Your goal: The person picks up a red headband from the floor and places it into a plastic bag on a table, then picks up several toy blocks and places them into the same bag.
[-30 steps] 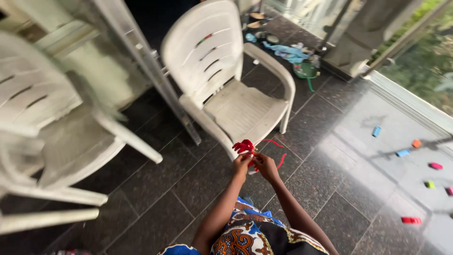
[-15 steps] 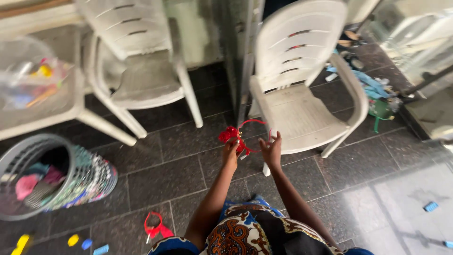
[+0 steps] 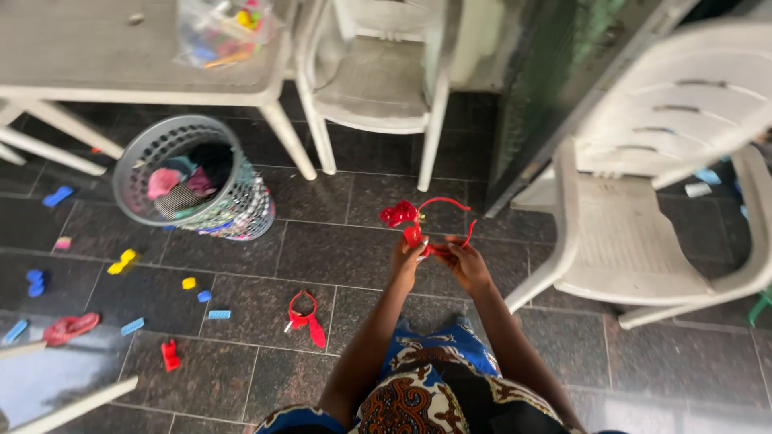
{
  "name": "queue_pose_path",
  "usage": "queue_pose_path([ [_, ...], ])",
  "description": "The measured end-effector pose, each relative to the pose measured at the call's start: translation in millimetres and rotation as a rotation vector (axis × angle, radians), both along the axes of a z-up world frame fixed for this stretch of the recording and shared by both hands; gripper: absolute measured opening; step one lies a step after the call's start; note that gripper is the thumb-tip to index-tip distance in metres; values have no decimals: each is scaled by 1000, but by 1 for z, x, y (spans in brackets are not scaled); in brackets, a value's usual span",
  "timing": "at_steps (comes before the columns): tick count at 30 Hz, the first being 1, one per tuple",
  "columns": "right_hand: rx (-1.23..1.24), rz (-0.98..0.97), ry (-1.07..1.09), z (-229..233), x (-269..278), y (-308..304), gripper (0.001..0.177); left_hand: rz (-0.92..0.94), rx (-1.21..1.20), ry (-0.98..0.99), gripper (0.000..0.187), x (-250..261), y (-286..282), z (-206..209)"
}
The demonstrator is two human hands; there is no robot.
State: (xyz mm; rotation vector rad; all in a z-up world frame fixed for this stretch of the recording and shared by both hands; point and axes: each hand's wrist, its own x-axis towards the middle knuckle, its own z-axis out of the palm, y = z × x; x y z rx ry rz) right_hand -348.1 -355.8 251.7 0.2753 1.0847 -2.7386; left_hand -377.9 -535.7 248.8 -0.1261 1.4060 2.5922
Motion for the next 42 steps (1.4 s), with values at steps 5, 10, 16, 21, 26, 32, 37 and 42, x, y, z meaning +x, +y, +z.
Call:
queue_pose_path([
  [5, 303, 41, -207, -6, -26, -57, 38, 191, -47, -129, 29, 3, -65, -1],
  [10, 1039, -88, -178, 45, -67, -99, 69, 375, -79, -191, 26, -4, -125, -10],
  [16, 1357, -91, 702, 56, -152, -139, 60, 508, -196, -153, 33, -40, -159, -6],
  [21, 968, 502, 574, 30, -240, -164, 35, 588, -159, -176, 37, -98, -171, 4],
  [26, 906, 590, 502, 54, -296, -175, 26, 605, -136, -149, 32, -153, -179, 15],
  [32, 743, 586, 442, 62, -338, -187, 23, 507, -62, -64, 22, -192, -175, 9],
  [37, 722, 595, 380, 68, -362, -195, 21, 546, -7, -197, 21, -210, -173, 15],
  [42, 798, 602, 338, 71, -394, -207, 20, 621, -69, -115, 21, -248, -196, -9],
])
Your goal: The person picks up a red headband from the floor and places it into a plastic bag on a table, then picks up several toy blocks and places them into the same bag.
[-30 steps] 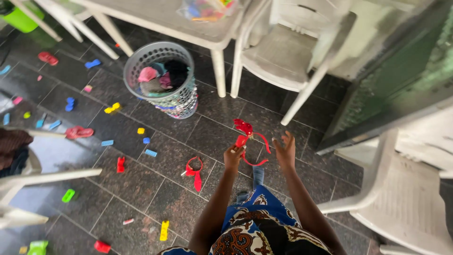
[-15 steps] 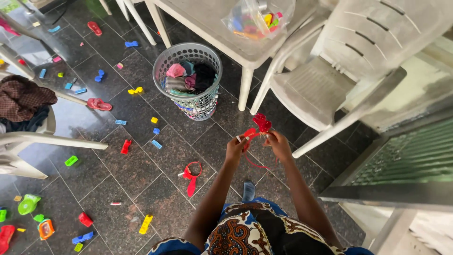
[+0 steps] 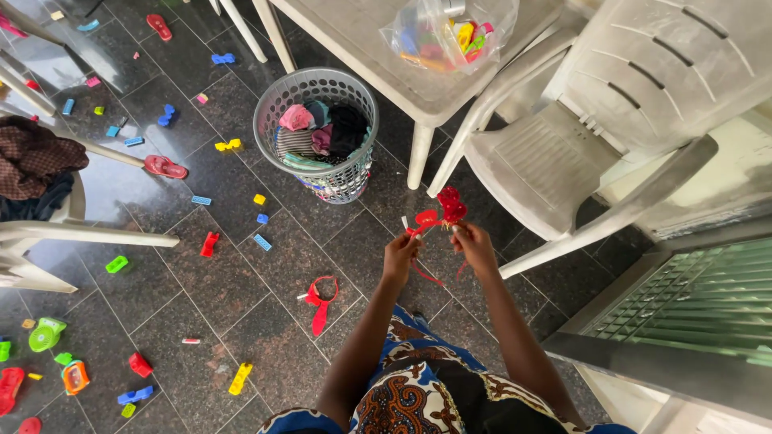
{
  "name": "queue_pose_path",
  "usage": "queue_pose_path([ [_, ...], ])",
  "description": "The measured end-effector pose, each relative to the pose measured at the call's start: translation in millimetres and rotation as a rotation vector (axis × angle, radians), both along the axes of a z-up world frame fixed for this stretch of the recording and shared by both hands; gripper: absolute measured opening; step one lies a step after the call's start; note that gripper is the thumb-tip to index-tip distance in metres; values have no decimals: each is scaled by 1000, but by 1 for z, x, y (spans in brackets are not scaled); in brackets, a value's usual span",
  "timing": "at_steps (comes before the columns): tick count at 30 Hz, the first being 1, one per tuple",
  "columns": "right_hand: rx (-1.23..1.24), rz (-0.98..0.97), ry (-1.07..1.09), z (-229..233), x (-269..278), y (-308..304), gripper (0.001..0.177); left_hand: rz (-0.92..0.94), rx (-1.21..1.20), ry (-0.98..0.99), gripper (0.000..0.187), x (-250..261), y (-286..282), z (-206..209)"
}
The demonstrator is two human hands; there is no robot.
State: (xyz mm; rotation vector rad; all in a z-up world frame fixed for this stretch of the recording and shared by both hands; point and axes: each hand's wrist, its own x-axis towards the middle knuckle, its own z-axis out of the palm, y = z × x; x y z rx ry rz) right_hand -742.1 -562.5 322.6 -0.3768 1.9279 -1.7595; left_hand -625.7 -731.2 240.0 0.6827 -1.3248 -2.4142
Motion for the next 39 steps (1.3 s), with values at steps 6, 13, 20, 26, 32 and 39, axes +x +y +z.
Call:
queue_pose_path([
  [6, 51, -52, 116, 5, -51, -30, 23, -12, -89, -71, 17, -63, -44, 21],
  [13, 52, -99, 105, 18, -127, -82, 24, -82, -143, 7, 21, -142, -101, 39],
  [20, -125, -198, -57, 9, -171, -102, 21, -66, -91, 71, 26, -197, -128, 40],
  [26, -119, -218, -147, 32, -206, -110, 23, -89, -207, -12, 27, -236, -136, 66],
  [32, -129, -183, -179, 78, -267, -119, 23, 9, -490, -69, 31, -301, -138, 94],
  [39, -216, -242, -130, 92, -358, -129, 21, 185, -1220, -39, 38, -375, -126, 171],
])
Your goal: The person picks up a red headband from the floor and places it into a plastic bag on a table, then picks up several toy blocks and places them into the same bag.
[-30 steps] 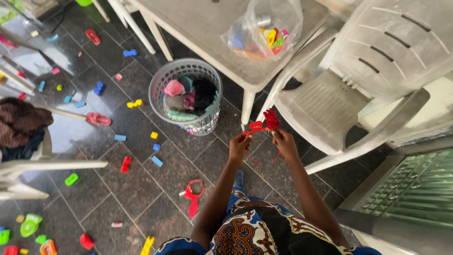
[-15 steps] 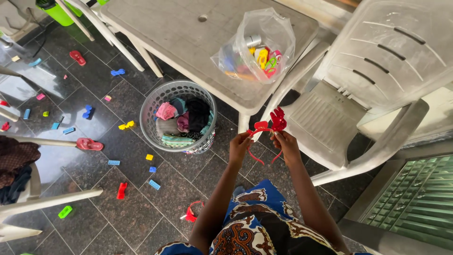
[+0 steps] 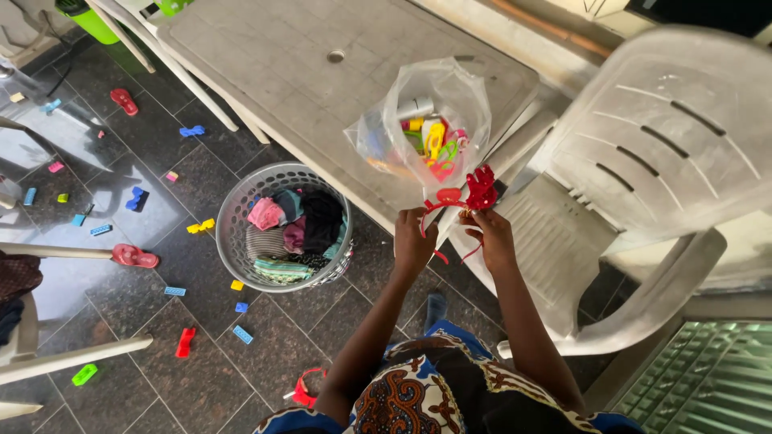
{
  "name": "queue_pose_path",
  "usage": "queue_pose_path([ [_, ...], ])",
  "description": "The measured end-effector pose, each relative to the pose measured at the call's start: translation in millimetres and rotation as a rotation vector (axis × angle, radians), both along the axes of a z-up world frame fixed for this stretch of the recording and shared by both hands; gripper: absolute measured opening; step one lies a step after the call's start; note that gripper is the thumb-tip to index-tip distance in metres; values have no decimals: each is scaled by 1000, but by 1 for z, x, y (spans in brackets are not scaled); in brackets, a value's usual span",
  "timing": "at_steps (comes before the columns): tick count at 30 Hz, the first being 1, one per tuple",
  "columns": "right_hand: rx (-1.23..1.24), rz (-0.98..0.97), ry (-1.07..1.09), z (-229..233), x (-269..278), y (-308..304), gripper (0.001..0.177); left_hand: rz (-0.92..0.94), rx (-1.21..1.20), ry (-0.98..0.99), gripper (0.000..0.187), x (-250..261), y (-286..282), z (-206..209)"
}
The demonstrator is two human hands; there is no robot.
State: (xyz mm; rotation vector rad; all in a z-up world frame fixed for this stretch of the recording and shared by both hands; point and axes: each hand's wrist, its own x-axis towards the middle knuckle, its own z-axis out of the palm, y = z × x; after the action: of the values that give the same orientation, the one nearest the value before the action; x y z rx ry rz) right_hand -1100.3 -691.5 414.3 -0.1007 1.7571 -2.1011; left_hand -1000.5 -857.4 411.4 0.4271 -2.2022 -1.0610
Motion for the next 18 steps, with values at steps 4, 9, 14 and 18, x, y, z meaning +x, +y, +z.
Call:
queue_pose_path([
  [4, -13, 14, 39, 14, -40, -1, 19, -64, 176, -24, 39, -43, -5, -6],
  [9, -182, 47, 71, 18, -79, -5, 12, -201, 688, -96, 49, -78, -9, 4],
  [14, -197, 67, 90, 31, -94, -21, 12, -178, 465, 93, 46, -96, -5, 21],
  [18, -261, 12, 159, 10, -119, -42, 14, -121, 359, 99, 45, -111, -14, 52],
])
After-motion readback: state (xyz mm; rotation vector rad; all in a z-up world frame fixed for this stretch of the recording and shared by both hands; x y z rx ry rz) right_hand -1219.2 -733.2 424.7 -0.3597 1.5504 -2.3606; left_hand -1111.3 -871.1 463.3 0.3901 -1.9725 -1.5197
